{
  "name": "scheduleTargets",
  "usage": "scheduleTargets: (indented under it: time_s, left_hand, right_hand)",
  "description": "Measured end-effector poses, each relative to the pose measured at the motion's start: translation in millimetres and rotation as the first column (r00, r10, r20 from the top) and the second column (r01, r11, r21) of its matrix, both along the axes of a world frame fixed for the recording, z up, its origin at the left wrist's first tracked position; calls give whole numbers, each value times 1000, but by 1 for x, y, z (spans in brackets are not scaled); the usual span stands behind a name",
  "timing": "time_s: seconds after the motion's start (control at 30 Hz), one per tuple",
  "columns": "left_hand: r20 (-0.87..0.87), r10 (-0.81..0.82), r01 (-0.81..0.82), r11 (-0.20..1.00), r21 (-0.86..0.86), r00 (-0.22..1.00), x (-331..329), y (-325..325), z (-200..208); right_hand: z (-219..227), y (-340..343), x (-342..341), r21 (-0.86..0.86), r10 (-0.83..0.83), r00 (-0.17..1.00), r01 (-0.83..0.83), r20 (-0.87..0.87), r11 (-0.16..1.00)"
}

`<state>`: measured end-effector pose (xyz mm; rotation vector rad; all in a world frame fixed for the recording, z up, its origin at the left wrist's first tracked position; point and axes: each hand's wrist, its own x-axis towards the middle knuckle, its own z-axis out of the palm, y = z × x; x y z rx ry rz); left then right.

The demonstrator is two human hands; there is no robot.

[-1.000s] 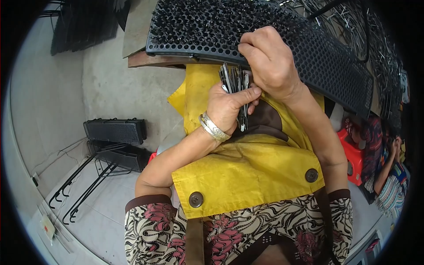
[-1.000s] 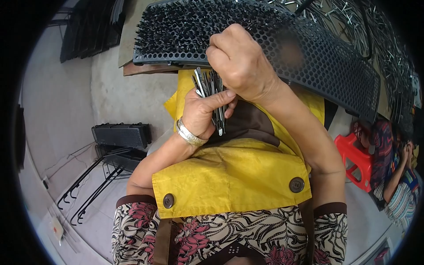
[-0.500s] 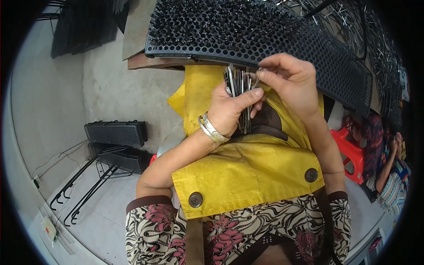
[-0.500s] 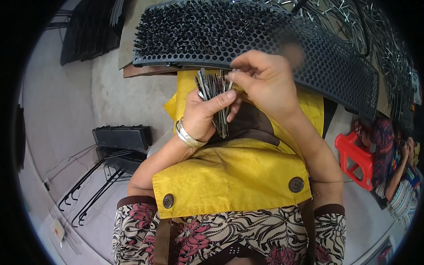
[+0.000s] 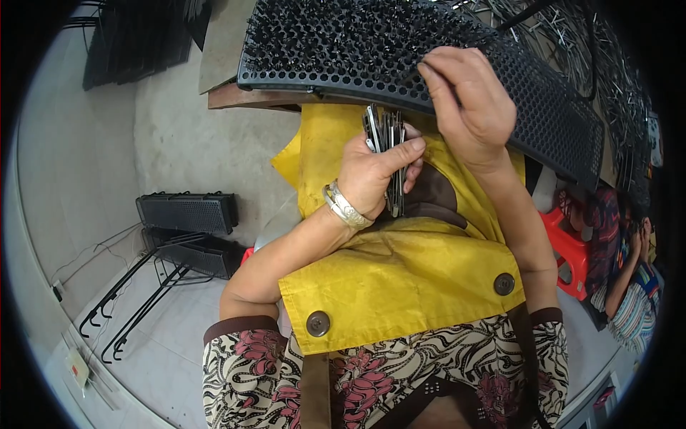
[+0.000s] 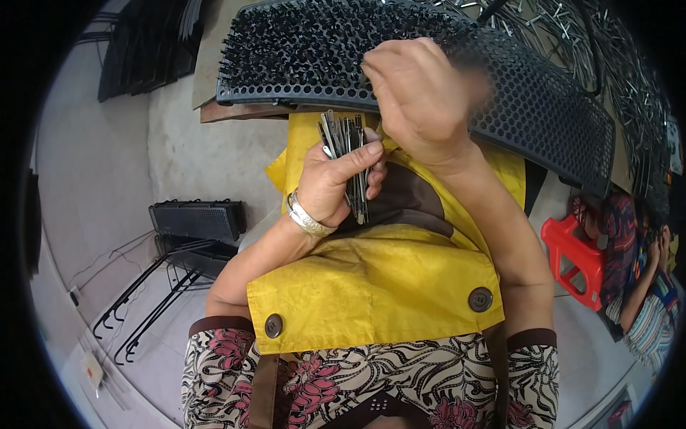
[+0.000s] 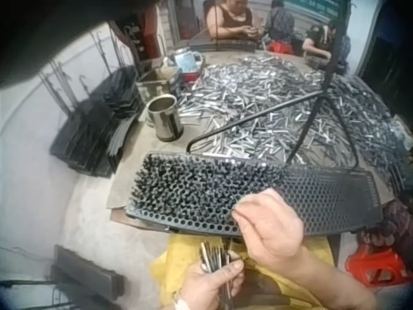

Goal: Assembling metal components by inserting small metal rods into a perforated grid plate.

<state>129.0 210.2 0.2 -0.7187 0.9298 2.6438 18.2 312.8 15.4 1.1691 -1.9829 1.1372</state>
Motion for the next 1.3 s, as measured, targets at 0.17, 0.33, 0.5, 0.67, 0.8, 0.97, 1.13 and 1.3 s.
scheduleTargets:
  time_s: [0.17, 0.33, 0.5, 0.67, 0.8, 0.97, 1.13, 1.3]
  left_hand:
    - [-10, -19, 19, 1000, 19, 1000, -2, -2, 0]
    - [-30, -43, 45, 998, 42, 999, -1, -2, 1]
    - [-121, -162, 169, 984, 53, 979, 2, -7, 1]
    - [-127, -166, 173, 984, 45, 978, -1, -3, 2]
    - [-94, -150, 151, 989, 7, 984, 1, -2, -3]
    - [-72, -103, 108, 992, 66, 992, 1, -1, -6]
    - [-54, -136, 138, 990, 32, 989, 0, -2, -4]
    - [-22, -127, 128, 991, 45, 992, 0, -3, -3]
  right_hand:
    - [-9, -5, 2, 207, 112, 994, -106, -14, 972]
    - [6, 4, 14, 168, 64, 965, -109, 253, 980]
    - [19, 20, 30, -34, 118, 332, -248, 936, 968]
    - [12, 26, 30, -211, 191, 361, 15, 913, 977]
    - [13, 28, 19, -88, -49, 581, 207, 813, 974]
    - [6, 23, 2, -205, -108, 790, 286, 604, 936]
    - [-3, 18, -3, -203, -183, 857, 312, 482, 928]
    - [-7, 16, -2, -216, -171, 810, 342, 560, 914]
